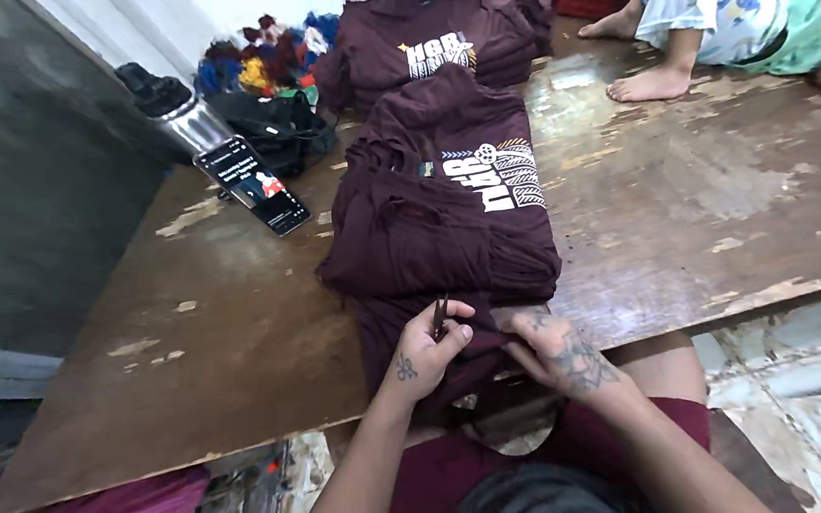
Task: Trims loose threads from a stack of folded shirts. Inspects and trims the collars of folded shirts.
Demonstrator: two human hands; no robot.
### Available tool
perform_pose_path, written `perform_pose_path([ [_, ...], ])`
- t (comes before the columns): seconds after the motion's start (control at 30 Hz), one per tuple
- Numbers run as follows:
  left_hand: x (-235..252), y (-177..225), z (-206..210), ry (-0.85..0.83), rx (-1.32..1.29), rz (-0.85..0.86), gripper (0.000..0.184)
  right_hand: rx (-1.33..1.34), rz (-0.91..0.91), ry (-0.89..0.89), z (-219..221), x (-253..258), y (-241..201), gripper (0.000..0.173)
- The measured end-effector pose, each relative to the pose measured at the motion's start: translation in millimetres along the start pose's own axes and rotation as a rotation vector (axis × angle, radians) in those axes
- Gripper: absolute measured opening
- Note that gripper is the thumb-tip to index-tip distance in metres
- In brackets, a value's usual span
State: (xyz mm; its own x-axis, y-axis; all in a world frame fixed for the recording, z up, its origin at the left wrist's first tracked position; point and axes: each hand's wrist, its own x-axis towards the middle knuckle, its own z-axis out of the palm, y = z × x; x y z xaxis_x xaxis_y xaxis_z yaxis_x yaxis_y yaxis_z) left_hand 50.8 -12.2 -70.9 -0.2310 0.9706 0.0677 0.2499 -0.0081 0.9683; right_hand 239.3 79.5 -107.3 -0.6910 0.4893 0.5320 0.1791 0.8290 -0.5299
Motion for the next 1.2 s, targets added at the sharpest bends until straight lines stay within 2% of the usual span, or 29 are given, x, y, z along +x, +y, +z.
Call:
perform_pose_path([
  [0.07, -4, 3, -5, -0.076, 0.184, 0.029, 0.028, -0.001, -0.022, -0.028, -7, -6, 4, 0.016],
  [0.13, -12, 5, -10, -0.139, 0.476, 0.087, 0.036, -0.031, -0.041, -0.057, -19, -18, 5, 0.018],
  [0.2, -18, 15, -12, -0.178, 0.736, 0.15, 0.047, -0.067, -0.083, -0.02, -27, -28, 4, 0.022],
  [0.23, -20, 22, -12, -0.18, 0.814, 0.2, 0.047, -0.073, -0.101, 0.012, -29, -31, 2, 0.024],
  [0.4, -14, 47, -2, -0.251, 0.983, 0.579, 0.025, -0.095, -0.123, 0.142, -27, -37, -9, 0.019],
  [0.5, -9, 50, 7, -0.247, 1.111, 0.678, 0.016, -0.093, -0.122, 0.165, -24, -34, -13, 0.019],
  [0.6, -10, 53, 7, -0.221, 1.152, 0.714, 0.016, -0.074, -0.106, 0.18, -24, -31, -15, 0.019],
  [0.73, -15, 49, 11, -0.178, 1.21, 0.694, 0.021, 0.06, -0.163, 0.188, -19, -25, -20, 0.019],
  [0.8, -16, 46, 5, -0.135, 1.189, 0.623, 0.02, 0.16, -0.222, 0.126, -19, -27, -22, 0.022],
  [0.87, -19, 41, -7, -0.072, 1.017, 0.458, 0.026, 0.237, -0.247, -0.066, -24, -39, -24, 0.029],
  [0.93, -27, 30, -18, -0.022, 0.807, 0.231, 0.048, 0.245, -0.237, -0.235, -30, -51, -28, 0.035],
  [0.97, -30, 24, -26, -0.069, 0.755, 0.128, 0.051, 0.236, -0.25, -0.26, -31, -53, -29, 0.032],
  [1.03, -27, 19, -51, -0.346, 0.71, -0.033, 0.037, 0.221, -0.331, -0.26, -31, -48, -32, 0.027],
  [1.07, -24, 20, -69, -0.394, 0.667, -0.045, 0.027, 0.216, -0.382, -0.272, -29, -41, -35, 0.031],
  [1.1, -22, 20, -91, -0.244, 0.594, -0.006, 0.019, 0.2, -0.437, -0.286, -25, -32, -40, 0.037],
  [1.13, -20, 18, -109, 0.079, 0.405, 0.026, 0.018, 0.182, -0.489, -0.306, -19, -22, -45, 0.039],
  [1.17, -13, 19, -117, 0.482, 0.131, 0.088, 0.017, 0.16, -0.529, -0.338, -12, -12, -51, 0.036],
  [1.2, -1, 27, -120, 0.765, -0.057, 0.147, 0.018, 0.151, -0.558, -0.362, -8, -2, -61, 0.03],
])
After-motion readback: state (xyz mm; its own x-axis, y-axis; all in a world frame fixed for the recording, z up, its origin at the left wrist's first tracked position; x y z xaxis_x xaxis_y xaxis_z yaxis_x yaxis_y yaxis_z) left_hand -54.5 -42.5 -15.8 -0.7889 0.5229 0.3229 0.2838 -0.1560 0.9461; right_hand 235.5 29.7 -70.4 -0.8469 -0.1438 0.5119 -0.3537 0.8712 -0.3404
